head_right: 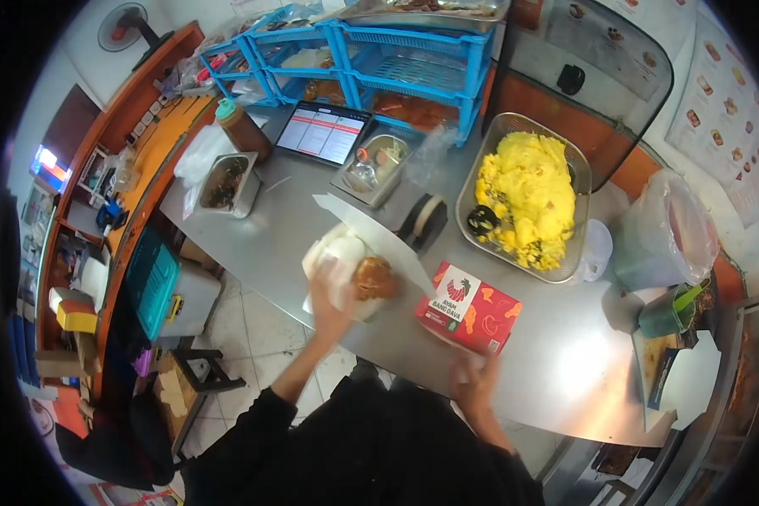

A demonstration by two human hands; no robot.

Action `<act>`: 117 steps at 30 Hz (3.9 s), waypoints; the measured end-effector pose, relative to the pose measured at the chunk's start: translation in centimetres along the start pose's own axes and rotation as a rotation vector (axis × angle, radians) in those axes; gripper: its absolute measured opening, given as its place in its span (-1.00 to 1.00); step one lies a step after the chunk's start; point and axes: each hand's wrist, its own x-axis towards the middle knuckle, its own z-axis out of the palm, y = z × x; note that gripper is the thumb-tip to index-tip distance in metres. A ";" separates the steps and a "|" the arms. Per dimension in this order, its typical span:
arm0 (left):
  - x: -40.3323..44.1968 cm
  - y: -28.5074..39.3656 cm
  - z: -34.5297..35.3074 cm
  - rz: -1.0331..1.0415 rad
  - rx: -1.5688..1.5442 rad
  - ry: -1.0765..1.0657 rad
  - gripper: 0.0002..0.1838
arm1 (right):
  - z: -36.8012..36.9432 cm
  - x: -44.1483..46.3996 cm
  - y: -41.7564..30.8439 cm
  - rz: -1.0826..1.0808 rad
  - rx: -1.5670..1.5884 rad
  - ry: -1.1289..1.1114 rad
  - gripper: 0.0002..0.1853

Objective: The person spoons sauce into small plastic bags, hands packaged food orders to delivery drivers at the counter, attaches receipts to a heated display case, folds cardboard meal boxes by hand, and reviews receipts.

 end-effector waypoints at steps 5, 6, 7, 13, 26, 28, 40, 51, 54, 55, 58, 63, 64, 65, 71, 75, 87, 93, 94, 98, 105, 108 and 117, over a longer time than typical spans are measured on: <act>4.5 -11.5 -4.1 -0.429 0.038 -0.397 -0.70 | 13.9 2.5 -7.2 0.382 0.228 -0.199 -0.57; 4.9 -12.3 -4.4 -0.491 -0.016 -0.736 -0.74 | 15.4 3.3 -7.6 0.451 0.130 -0.145 -0.55; 4.8 -12.6 -4.4 -0.488 -0.028 -0.740 -0.74 | 15.9 3.6 -7.6 0.454 0.119 -0.143 -0.55; 4.9 -8.2 -7.5 -0.258 -0.081 -0.453 -0.81 | 9.7 5.3 -11.7 0.538 0.097 -0.141 -0.58; 3.5 1.5 6.6 -0.234 -0.469 -0.529 -0.66 | -3.2 3.5 1.5 0.765 0.274 -0.047 -0.59; 4.3 1.3 6.0 -0.325 -0.572 -0.529 -0.62 | -4.8 3.6 0.8 0.718 0.200 -0.085 -0.54; 19.5 7.8 8.6 0.261 -0.051 -0.936 -0.65 | -7.9 13.2 2.0 0.466 -0.136 0.041 -0.72; 16.5 6.8 9.0 0.195 -0.181 -0.768 -0.64 | -5.4 13.3 3.9 0.625 0.338 0.306 -0.73; 17.4 6.2 9.2 0.201 -0.491 -0.680 -0.75 | -5.6 14.8 3.6 0.408 0.197 0.435 -0.79; 17.4 6.3 9.5 0.203 -0.491 -0.683 -0.75 | -5.5 15.1 3.3 0.178 0.191 0.598 -0.82; 17.7 7.6 9.3 0.006 -0.924 -0.673 -0.83 | -6.2 14.7 5.0 0.375 0.323 0.359 -0.88; 18.7 5.9 10.4 0.271 -0.907 -0.721 -0.80 | -6.5 14.7 5.2 0.213 0.446 0.306 -0.89; 18.6 5.7 10.4 0.269 -0.911 -0.724 -0.80 | -6.7 14.6 5.1 0.191 0.417 0.278 -0.89; 18.7 6.0 9.6 0.314 -0.844 -0.758 -0.80 | -7.0 14.4 4.8 0.193 0.413 0.279 -0.89; 18.6 4.6 9.1 0.052 -1.019 -1.140 -0.64 | -7.5 12.9 3.1 0.464 0.720 0.158 -0.79; 15.1 1.9 7.8 0.671 -0.345 -0.876 -0.42 | -8.0 9.5 1.8 0.352 0.028 -0.111 -0.66; 11.0 4.2 6.7 0.106 -0.319 -0.900 -0.71 | -5.4 8.0 0.6 0.374 0.064 0.056 -0.67; 13.6 5.1 6.5 0.144 -0.256 -1.072 -0.67 | -4.4 6.8 1.0 0.397 0.055 0.136 -0.62; 13.9 5.0 6.5 0.183 -0.267 -1.103 -0.64 | -4.2 6.7 1.5 0.366 -0.009 0.145 -0.62; 9.1 2.2 7.3 0.213 -0.417 -0.953 -0.59 | -2.8 5.5 1.6 0.351 0.017 0.136 -0.58; 9.6 0.2 1.8 0.100 -0.741 -0.941 -0.12 | -3.5 2.2 1.1 0.329 0.248 0.098 -0.06; 5.2 -5.7 0.0 -0.032 -0.091 -0.552 -0.12 | -4.1 1.2 0.4 0.419 0.342 0.144 0.14; 0.2 -9.4 -2.7 -0.506 -0.290 -0.641 -0.36 | -4.4 6.6 0.0 0.326 0.497 0.482 0.03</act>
